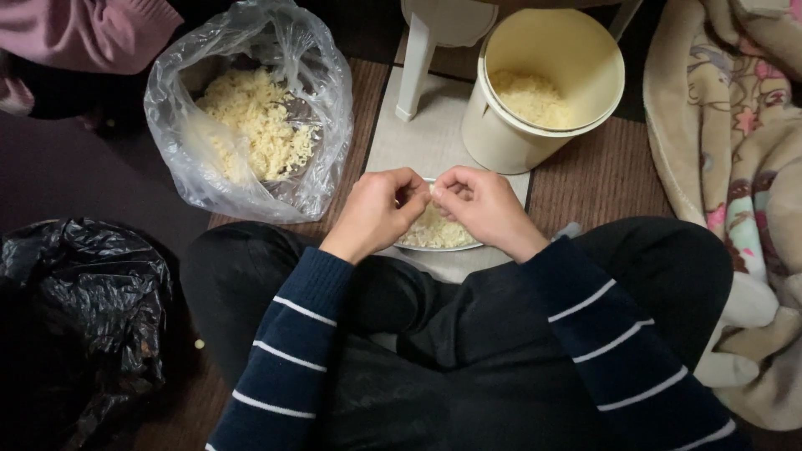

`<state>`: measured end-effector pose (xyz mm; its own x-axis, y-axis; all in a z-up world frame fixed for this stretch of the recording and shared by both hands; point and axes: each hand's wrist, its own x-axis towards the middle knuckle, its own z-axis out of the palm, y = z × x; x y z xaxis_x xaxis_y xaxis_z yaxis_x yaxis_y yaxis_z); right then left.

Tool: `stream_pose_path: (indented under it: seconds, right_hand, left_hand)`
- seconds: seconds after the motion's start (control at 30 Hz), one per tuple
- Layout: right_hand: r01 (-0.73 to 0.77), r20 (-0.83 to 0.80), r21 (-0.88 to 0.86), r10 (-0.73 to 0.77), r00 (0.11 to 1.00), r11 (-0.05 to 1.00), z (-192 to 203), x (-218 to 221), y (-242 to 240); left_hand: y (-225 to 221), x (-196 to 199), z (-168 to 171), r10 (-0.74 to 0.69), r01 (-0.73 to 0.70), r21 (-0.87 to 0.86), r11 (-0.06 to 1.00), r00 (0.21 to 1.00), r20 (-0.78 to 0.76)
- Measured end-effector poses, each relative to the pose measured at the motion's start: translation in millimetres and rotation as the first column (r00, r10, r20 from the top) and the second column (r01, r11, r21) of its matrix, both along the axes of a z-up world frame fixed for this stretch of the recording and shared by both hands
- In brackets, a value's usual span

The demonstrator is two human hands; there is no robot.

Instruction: Sorting and transferring small pieces of dough from a large plastic bag into a small bowl while sitting on the floor.

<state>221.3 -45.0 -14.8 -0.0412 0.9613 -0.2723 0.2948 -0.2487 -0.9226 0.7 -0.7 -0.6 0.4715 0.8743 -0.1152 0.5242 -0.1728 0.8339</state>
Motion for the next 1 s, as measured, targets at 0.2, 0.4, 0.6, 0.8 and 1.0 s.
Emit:
stream_pose_path:
  seconds: [0.2,0.4,0.6,0.8,1.0]
  right_hand:
    - [-0.095,0.25,0.131,0.06,0.966,0.987,8,-1,-3]
    - [-0.121,0.239,0.177,0.077,0.968,0.977,17,-7,-6]
    - [-0.088,0.268,0.179,0.037,0.963,0.98,11,-5,-5]
    - [-0.062,0.416,0.055,0.034,0.909,0.997,1,2,-3]
    - [-0.124,0.514,-0.044,0.129,0.848,0.991,18,0,-5]
  left_hand:
    - [1,-3,-1,0.005,-0.003,0.049,0.999,0.999,-0.038]
    - [-3,0,3,-0.007,0.009,0.036,0.999,0.998,-0.065]
    - [-5,2,-3,0.048,-0.048,0.018,0.999,0.999,0.019]
    - [7,-4,-11,0.096,-0.096,0.006,0.995,0.994,0.058]
    - [1,-6,-4,-0.018,0.025,0.04,0.999,0.985,-0.17]
